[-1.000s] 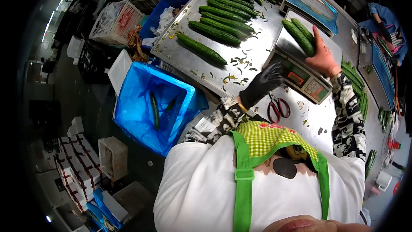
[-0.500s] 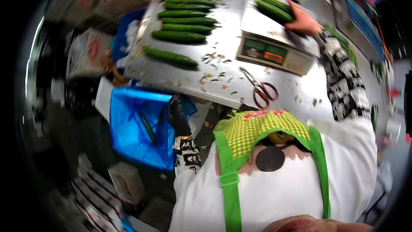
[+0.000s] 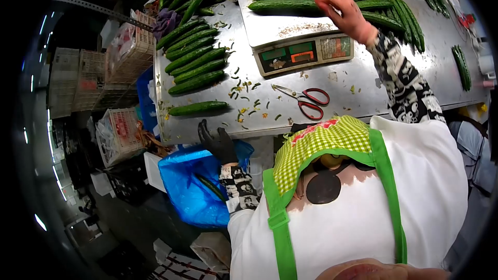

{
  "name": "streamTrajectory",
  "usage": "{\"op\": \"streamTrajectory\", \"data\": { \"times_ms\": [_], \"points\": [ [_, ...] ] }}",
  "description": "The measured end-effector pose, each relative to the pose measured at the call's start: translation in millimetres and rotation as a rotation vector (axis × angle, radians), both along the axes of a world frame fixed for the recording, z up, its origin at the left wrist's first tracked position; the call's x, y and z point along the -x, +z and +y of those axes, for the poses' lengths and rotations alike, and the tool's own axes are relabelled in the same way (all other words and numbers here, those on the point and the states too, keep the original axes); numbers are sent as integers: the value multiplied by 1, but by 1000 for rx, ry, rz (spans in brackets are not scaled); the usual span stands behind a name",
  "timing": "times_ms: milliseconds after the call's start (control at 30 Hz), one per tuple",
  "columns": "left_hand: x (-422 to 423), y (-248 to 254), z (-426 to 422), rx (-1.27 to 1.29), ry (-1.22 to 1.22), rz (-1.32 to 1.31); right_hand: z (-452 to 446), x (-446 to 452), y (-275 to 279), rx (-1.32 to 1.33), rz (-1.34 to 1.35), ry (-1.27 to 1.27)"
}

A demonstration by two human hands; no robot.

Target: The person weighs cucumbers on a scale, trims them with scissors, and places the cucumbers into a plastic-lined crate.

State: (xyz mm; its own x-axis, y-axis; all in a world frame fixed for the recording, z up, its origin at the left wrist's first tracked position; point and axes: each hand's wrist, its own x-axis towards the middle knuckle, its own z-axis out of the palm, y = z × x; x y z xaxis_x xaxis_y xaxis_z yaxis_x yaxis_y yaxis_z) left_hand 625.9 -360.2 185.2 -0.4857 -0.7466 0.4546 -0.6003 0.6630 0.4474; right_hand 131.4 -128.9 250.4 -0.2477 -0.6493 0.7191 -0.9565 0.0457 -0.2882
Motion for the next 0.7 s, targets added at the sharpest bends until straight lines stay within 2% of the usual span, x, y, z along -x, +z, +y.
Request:
{"op": "streamTrajectory", "data": {
  "times_ms": [133,267,367,467,567,600,700],
  "points": [
    [17,10,-44,200,27,-376,34,-49,-21,-56,-146,9],
    [18,-4,-104,286,-149,-576,53,-67,-40,-185,-267,130],
    [24,-11,-120,248,-179,-813,46,-72,-28,-122,-247,44],
    [31,-33,-132,178,-154,-717,35,-57,-25,-76,-372,-56],
    [50,-32,-109,84,-156,-509,10,-29,-4,-59,-324,-137],
    [55,-33,-100,110,-177,-456,-2,-19,-2,-115,-487,-175],
    [76,-36,-76,83,-171,-412,-41,9,15,-254,-575,-219]
  ]
}}
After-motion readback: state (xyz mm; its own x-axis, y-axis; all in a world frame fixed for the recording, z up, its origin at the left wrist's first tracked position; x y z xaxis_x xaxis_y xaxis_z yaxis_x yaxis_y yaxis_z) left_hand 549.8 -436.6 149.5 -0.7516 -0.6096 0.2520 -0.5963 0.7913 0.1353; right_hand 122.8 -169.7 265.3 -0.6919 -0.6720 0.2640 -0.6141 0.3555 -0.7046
